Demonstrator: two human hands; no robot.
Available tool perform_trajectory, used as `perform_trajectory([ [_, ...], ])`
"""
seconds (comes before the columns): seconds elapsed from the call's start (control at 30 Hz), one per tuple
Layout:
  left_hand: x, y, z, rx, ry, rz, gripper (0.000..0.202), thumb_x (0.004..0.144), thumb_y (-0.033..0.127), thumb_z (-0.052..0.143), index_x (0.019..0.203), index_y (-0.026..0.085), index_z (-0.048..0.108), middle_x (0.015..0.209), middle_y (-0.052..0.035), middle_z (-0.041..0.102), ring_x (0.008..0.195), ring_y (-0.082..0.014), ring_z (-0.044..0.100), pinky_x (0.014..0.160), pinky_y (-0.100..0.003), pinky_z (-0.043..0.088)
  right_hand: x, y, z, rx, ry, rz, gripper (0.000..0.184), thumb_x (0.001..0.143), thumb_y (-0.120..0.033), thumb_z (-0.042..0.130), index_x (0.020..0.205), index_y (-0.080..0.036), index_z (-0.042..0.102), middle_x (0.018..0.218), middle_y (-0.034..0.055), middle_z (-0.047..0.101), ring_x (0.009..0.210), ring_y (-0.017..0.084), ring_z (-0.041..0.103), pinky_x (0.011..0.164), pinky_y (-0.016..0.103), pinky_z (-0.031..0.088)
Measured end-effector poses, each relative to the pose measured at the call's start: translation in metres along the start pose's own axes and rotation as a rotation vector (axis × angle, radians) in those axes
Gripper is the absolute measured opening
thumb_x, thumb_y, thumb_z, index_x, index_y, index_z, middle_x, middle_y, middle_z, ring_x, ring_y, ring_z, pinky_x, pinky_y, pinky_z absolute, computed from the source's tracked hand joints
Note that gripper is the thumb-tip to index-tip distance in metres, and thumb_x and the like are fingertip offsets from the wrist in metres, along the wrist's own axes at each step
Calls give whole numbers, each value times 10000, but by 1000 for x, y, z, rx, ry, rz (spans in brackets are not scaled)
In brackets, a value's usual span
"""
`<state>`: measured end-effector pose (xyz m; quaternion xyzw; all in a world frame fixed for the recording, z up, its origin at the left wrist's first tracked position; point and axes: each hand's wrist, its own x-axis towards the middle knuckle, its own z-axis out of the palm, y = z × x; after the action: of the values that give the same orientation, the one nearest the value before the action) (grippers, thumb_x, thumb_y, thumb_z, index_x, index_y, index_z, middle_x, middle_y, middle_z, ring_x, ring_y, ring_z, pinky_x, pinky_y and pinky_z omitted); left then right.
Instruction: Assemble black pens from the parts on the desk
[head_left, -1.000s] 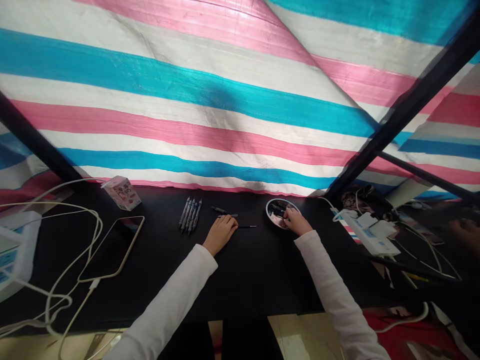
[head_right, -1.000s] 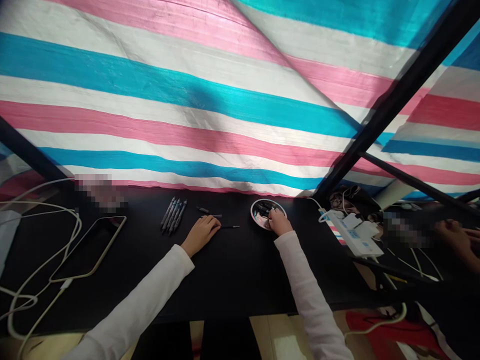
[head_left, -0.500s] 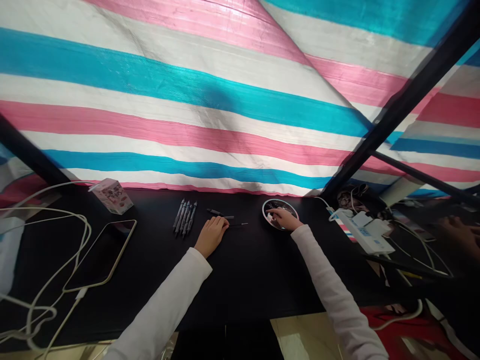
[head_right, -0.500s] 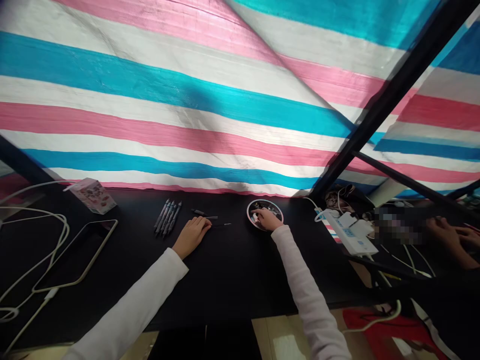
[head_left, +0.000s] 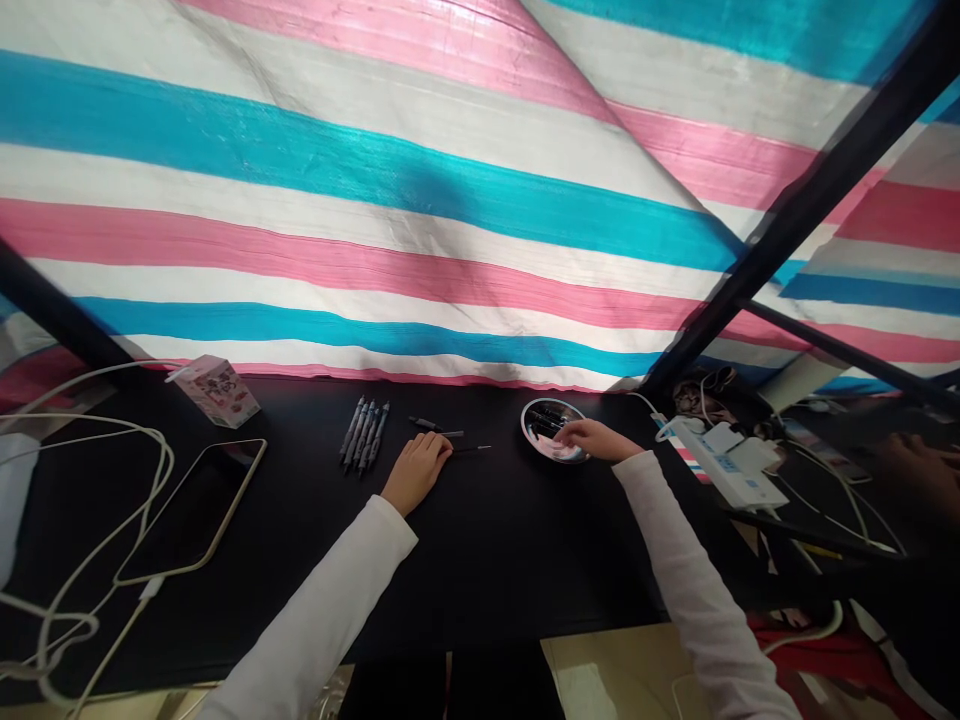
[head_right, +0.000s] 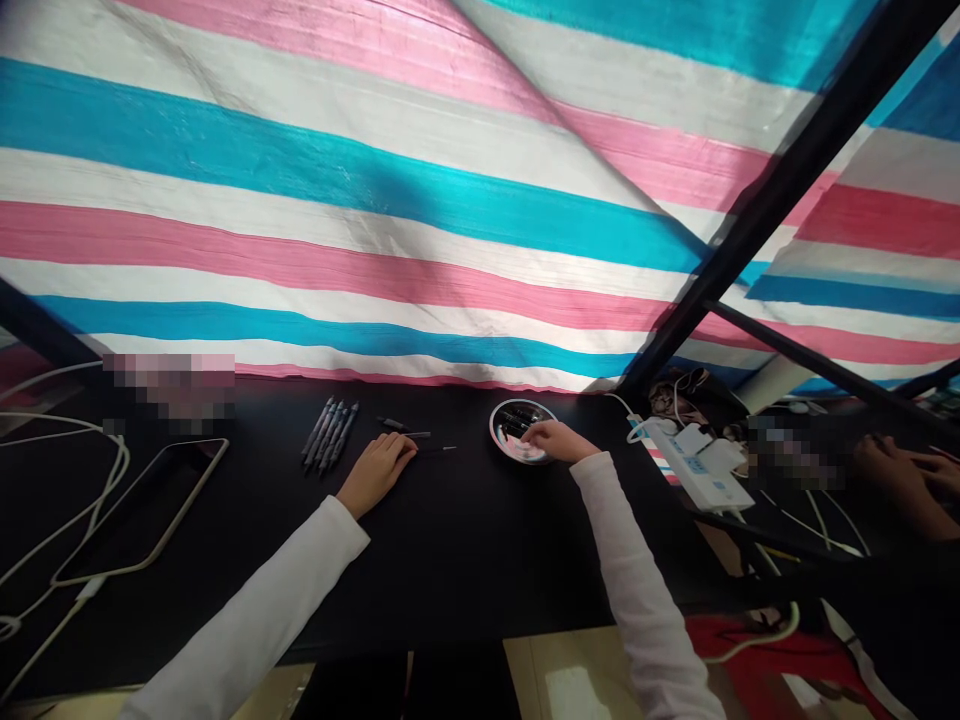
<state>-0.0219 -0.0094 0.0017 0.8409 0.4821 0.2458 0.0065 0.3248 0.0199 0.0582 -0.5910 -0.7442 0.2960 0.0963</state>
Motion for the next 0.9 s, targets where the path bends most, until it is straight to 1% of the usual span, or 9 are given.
perform_trajectory([
  [0.07, -1, 0, 0, 0, -4, -6, 191, 943, 265, 347, 905, 188, 517, 888, -40, 553, 838, -195, 503, 753, -314, 366, 4, 5, -1, -115, 163, 57, 291, 730, -64, 460, 900, -135, 685, 928, 91, 672, 881, 186, 608, 810, 274, 452],
  [0.1, -1, 0, 0, -1, -5, -9, 193, 944, 266, 344, 908, 189, 518, 892, -41, 553, 842, -195, 504, 755, -314, 366, 6, 7, 0, -139, 180, 79, 306, 709, -39, 463, 902, -134, 681, 919, 90, 673, 872, 187, 610, 806, 275, 453],
  [0.23, -2, -2, -1, -5, -5, -16, 193, 943, 267, 348, 909, 185, 519, 882, -42, 550, 842, -197, 500, 756, -312, 368, 11, 12, 2, -10, -40, 11, 398, 670, 7, 416, 949, -140, 659, 794, 45, 677, 744, 144, 622, 704, 232, 475],
  [0.27, -3, -3, -1, -4, -5, -18, 193, 943, 268, 350, 908, 184, 519, 876, -42, 549, 837, -197, 500, 754, -312, 369, 11, 13, 0, 9, -49, -13, 400, 670, 4, 408, 949, -140, 657, 781, 41, 674, 730, 138, 619, 689, 225, 474],
  [0.43, -3, -4, -2, -4, -9, -17, 196, 942, 268, 348, 901, 180, 518, 863, -46, 541, 817, -197, 501, 742, -311, 376, 13, 22, -16, -88, 161, -11, 344, 702, -45, 414, 909, -151, 668, 785, 47, 673, 726, 139, 608, 686, 227, 461],
  [0.53, -3, -4, -2, -16, 0, -12, 185, 940, 258, 353, 896, 179, 515, 861, -45, 541, 811, -198, 501, 747, -316, 377, 15, 25, -20, -157, 120, 21, 258, 697, -79, 482, 842, -160, 680, 773, 43, 675, 718, 147, 605, 670, 225, 448],
  [0.7, -3, -5, -1, -25, 7, -1, 174, 939, 260, 361, 891, 182, 510, 859, -40, 544, 807, -198, 499, 749, -322, 376, 19, 20, -6, -226, 11, 36, 146, 695, -213, 608, 820, -160, 660, 685, 17, 630, 643, 139, 565, 565, 210, 396],
  [0.77, -4, -5, -1, -27, 16, 2, 174, 938, 261, 362, 892, 184, 512, 860, -40, 546, 808, -198, 501, 747, -321, 375, 20, 17, 0, -258, 18, 28, 152, 697, -241, 622, 816, -151, 650, 661, 15, 608, 622, 134, 547, 550, 212, 376],
  [0.9, -3, -5, -1, -36, 24, 2, 174, 935, 261, 367, 887, 187, 517, 854, -39, 548, 801, -198, 503, 732, -317, 374, 19, 17, 5, -298, 118, 25, 126, 715, -130, 553, 807, -150, 637, 718, 26, 602, 640, 124, 533, 598, 214, 374],
])
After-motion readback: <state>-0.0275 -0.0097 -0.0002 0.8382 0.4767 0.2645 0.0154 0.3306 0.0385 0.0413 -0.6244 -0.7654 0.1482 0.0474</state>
